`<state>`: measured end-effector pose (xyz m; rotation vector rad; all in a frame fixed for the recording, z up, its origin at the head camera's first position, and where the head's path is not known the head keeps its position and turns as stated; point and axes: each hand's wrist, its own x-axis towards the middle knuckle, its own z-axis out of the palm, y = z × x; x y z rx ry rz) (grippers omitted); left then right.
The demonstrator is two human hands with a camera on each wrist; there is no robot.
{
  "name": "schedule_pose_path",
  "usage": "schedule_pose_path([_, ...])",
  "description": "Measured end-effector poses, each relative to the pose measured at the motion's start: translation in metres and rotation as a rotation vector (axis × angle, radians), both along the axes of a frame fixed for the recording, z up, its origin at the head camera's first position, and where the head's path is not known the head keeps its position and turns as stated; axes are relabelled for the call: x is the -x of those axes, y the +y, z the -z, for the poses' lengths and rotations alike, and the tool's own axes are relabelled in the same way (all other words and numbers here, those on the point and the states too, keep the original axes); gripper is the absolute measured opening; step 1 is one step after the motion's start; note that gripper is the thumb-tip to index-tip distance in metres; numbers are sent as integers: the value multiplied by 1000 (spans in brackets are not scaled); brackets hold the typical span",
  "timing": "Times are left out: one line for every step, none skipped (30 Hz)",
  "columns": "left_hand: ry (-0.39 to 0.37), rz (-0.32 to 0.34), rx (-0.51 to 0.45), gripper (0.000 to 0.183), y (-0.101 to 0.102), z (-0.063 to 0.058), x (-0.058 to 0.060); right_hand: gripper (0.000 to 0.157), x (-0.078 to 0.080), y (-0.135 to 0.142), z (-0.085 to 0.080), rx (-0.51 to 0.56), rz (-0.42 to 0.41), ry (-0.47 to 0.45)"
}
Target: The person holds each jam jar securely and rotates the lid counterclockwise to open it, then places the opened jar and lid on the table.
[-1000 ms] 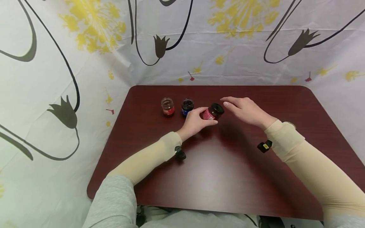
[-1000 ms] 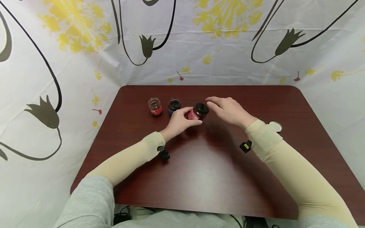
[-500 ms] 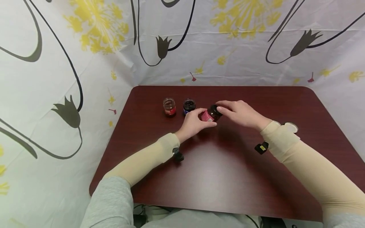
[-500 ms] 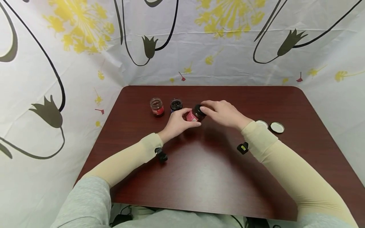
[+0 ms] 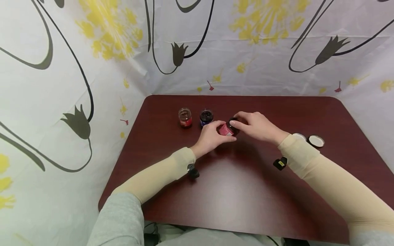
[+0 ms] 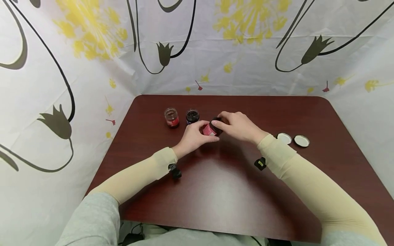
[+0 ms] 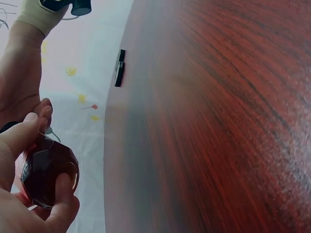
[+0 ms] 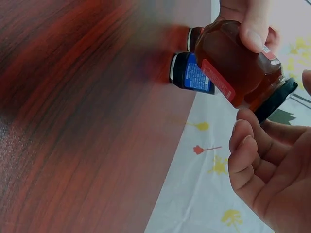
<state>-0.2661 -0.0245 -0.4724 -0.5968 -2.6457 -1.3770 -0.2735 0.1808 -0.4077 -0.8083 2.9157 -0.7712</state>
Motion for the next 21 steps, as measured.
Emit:
schedule_pose_path([-7, 0, 2, 63, 1, 1, -1, 41, -1, 0, 1, -1, 5, -1])
schedule_pose_path([-15, 1, 2, 63, 1, 2, -2, 41, -1, -1, 3, -1, 12, -1])
schedule_pose_path([-20, 1, 0, 62, 2, 3, -3, 40, -2, -1, 4, -2, 23, 2])
schedule_pose_path([-19, -1, 2, 62, 2, 3, -3, 40, -2, -2, 5, -1, 36, 7])
schedule_pose_path([-17, -1, 1, 62, 2, 3, -4, 39, -3, -3, 6, 0, 52, 15])
schedule_pose_path([-10, 0, 2, 62, 3, 3, -4, 39, -3, -3, 6, 1, 71, 24])
schedule_pose_path([-1, 1, 2, 61, 3, 3, -4, 39, -4, -4, 7, 5, 92, 32])
schedule_pose_path([10, 4, 1, 61, 4, 2, -4, 39, -4, -5, 7, 7, 115, 42])
schedule_pose_path([23, 4, 1, 60, 4, 1, -4, 40, -5, -6, 7, 7, 140, 55])
schedule_pose_path([32, 7, -2, 60, 5, 0, -4, 41, -5, -8, 8, 8, 162, 68])
schedule_pose_path([38, 9, -2, 60, 6, -1, -5, 41, -6, -9, 8, 9, 183, 78])
schedule_pose_path([39, 9, -1, 60, 6, -2, -5, 42, -7, -10, 8, 10, 200, 87])
schedule_pose_path([36, 10, -3, 59, 7, -3, -6, 42, -7, -11, 9, 12, 215, 98])
schedule_pose_path([27, 12, -6, 58, 7, -4, -6, 42, -8, -11, 9, 13, 227, 108])
schedule_pose_path([17, 12, -10, 58, 7, -4, -7, 42, -8, -12, 10, 15, 239, 120])
schedule_pose_path([6, 13, -11, 58, 7, -5, -7, 41, -9, -12, 11, 20, 247, 133])
schedule_pose_path([-3, 16, -14, 57, 8, -5, -8, 41, -9, -12, 12, 26, 255, 147])
schedule_pose_path([-9, 19, -18, 56, 8, -5, -8, 40, -10, -12, 13, 36, 260, 163])
schedule_pose_path([-9, 23, -21, 55, 8, -6, -8, 39, -10, -12, 14, 48, 264, 178])
schedule_pose_path([-4, 28, -23, 55, 8, -7, -8, 38, -11, -12, 15, 65, 265, 195])
schedule_pose_path([5, 33, -23, 55, 9, -8, -8, 36, -11, -11, 16, 82, 263, 216])
